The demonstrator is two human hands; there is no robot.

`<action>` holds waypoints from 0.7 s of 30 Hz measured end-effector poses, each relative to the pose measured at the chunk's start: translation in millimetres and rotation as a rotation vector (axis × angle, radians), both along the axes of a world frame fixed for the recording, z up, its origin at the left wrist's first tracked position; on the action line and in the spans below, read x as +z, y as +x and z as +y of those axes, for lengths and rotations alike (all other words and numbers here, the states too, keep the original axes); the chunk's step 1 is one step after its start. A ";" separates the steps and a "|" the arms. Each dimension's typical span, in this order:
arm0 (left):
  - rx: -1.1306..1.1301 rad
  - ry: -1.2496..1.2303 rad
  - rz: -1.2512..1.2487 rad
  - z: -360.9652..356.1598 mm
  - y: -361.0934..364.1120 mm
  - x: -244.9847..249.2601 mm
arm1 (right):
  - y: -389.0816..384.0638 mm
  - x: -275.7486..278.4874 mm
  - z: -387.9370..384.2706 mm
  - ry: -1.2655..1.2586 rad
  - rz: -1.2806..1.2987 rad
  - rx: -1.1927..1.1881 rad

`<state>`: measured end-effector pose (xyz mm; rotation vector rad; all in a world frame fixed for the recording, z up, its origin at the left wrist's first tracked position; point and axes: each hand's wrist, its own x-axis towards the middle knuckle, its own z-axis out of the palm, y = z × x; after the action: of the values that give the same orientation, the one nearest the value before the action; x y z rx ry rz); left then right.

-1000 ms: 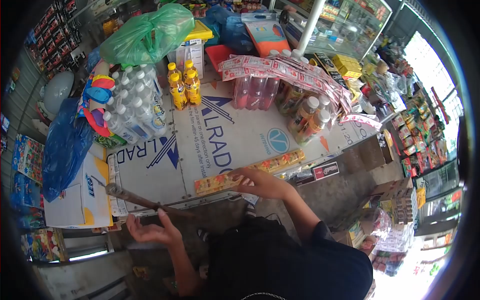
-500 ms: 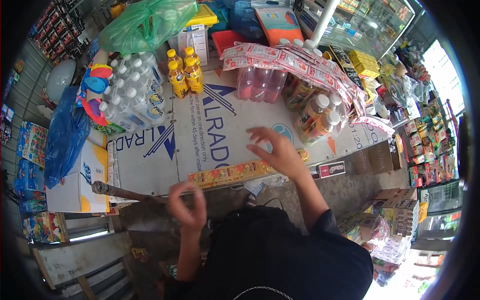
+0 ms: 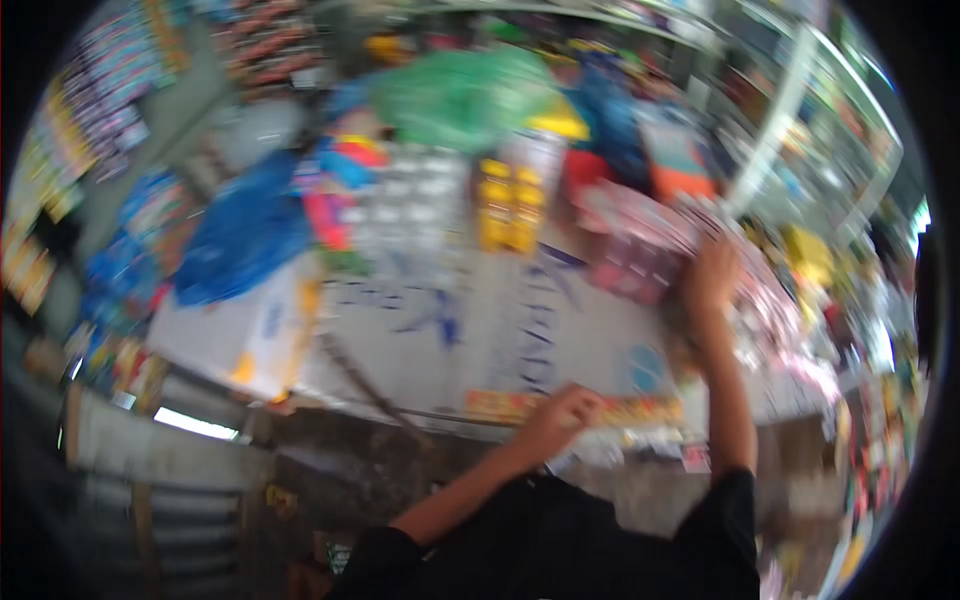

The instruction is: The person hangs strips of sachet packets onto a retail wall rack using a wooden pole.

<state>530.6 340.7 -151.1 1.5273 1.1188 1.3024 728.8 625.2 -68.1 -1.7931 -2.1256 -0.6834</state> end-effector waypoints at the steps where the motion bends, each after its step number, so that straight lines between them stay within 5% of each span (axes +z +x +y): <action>1: 0.003 -0.012 0.001 -5.4 -2.7 7.6 | 7.3 -15.7 9.1 0.087 -0.007 0.049; 6: 0.035 -0.063 0.080 -13.2 -20.6 30.3 | -0.6 -7.0 21.1 0.273 -0.124 0.068; 17: 0.110 0.100 0.053 9.3 -6.9 56.0 | 7.5 13.2 32.7 0.096 -0.307 0.024; 21: 0.092 0.014 -0.019 4.5 0.5 47.0 | 16.9 18.2 61.4 0.159 -0.239 0.274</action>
<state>531.1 345.2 -104.1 1.4857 1.1823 1.3855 745.7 686.6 -49.9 -1.3623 -2.3338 -1.0012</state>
